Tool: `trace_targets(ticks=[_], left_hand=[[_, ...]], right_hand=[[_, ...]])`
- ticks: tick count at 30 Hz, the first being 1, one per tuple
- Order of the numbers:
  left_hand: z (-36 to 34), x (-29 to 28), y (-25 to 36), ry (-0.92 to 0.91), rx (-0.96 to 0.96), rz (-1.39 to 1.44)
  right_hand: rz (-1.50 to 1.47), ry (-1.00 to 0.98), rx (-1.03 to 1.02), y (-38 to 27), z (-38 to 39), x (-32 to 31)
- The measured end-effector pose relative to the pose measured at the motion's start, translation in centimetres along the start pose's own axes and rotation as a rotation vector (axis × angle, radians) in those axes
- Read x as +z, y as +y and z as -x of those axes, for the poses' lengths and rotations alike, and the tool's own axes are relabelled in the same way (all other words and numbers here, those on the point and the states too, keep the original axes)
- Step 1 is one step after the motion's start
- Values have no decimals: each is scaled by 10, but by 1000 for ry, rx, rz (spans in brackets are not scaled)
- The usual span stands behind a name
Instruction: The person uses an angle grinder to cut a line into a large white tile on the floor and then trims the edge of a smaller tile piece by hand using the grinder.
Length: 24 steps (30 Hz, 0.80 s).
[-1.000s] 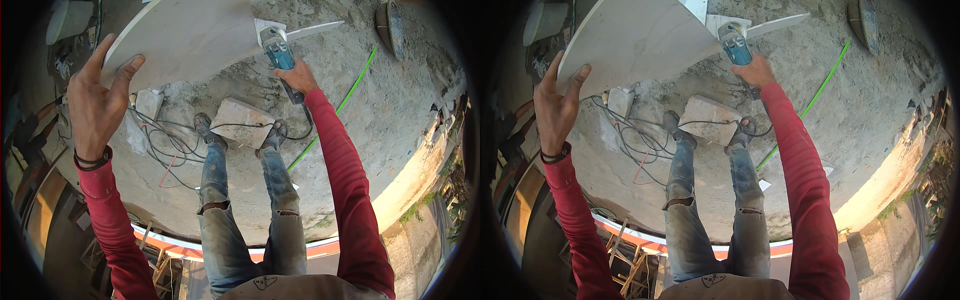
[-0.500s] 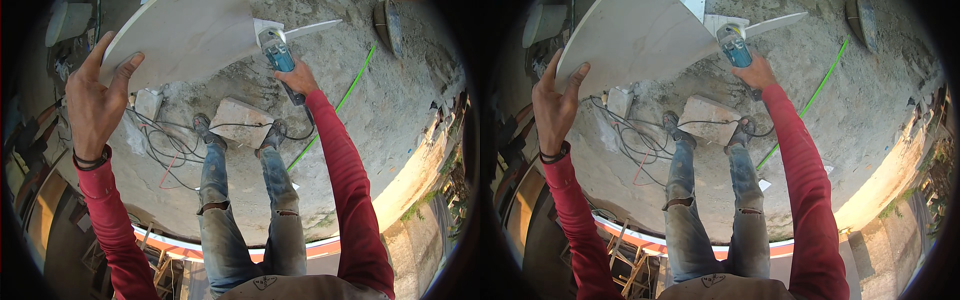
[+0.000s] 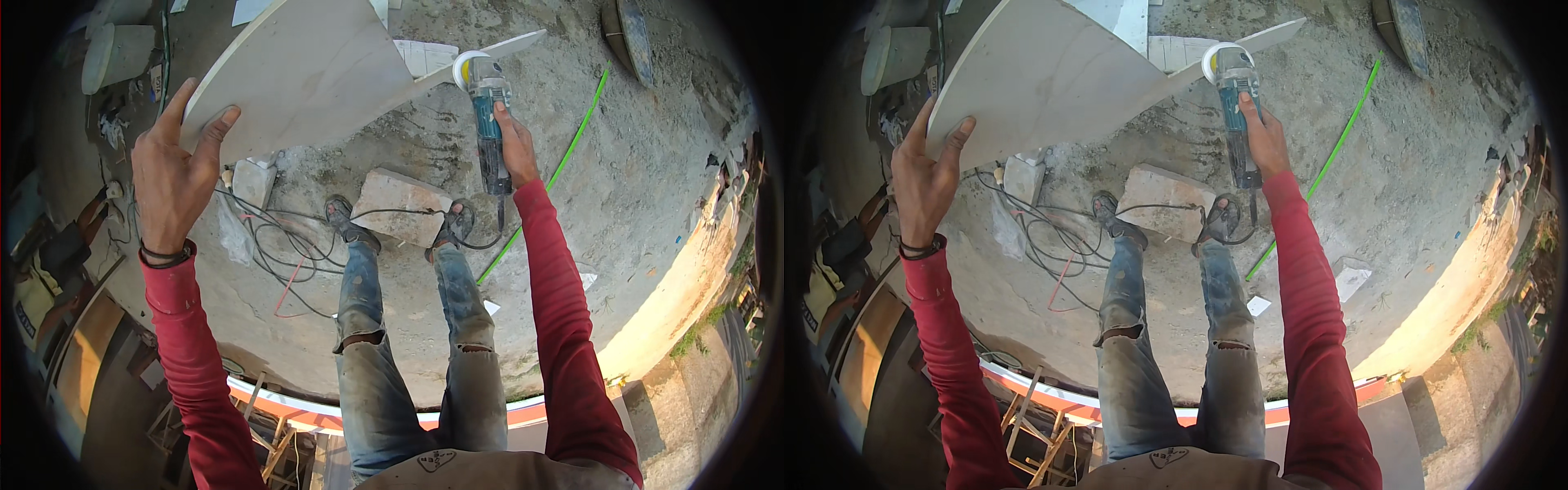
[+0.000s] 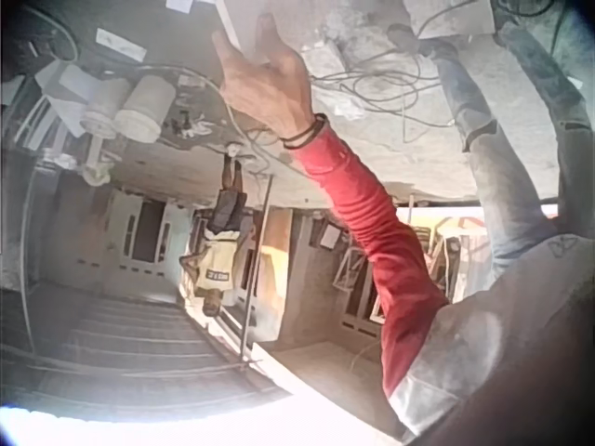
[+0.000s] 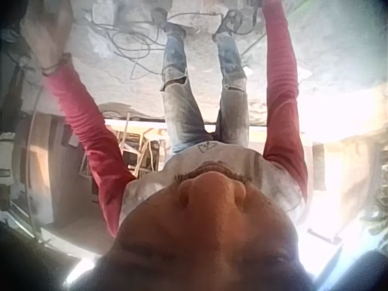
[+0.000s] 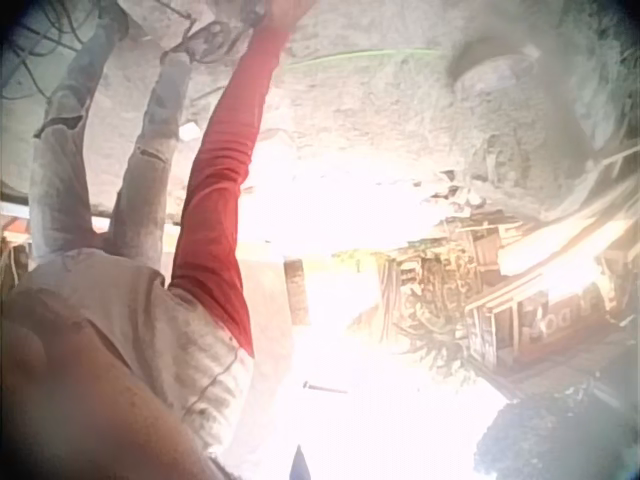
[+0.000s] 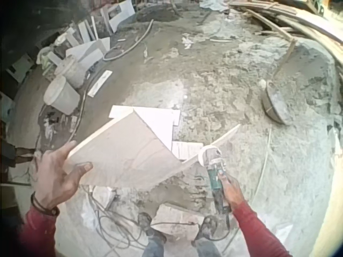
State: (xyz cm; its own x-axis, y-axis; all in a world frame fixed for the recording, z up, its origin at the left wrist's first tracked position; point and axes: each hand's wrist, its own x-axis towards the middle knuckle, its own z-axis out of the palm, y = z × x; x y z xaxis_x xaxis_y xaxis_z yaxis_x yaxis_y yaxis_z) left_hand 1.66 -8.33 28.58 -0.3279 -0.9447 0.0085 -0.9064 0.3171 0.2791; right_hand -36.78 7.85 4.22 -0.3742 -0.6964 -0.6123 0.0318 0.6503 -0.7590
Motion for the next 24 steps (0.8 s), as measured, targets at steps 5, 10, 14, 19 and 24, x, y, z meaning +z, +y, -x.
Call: trace_targets(ticks=[5,10,14,19,24], left_hand=[[0,-1,7,27,78,12],[6,-6,27,2,67,-2],[24,-12,59,-10,82,-43],[43,-12,99,-99,-1,38],[60,-8,112,-279,-123,124]], right_hand=[[-183,-28,107,10,24,-24],[-429,-5,263,17,37,-39],[-589,-47,338,22,34,-54],[-658,4,362,40,50,-76],[-897,-50,365,60,97,-108]])
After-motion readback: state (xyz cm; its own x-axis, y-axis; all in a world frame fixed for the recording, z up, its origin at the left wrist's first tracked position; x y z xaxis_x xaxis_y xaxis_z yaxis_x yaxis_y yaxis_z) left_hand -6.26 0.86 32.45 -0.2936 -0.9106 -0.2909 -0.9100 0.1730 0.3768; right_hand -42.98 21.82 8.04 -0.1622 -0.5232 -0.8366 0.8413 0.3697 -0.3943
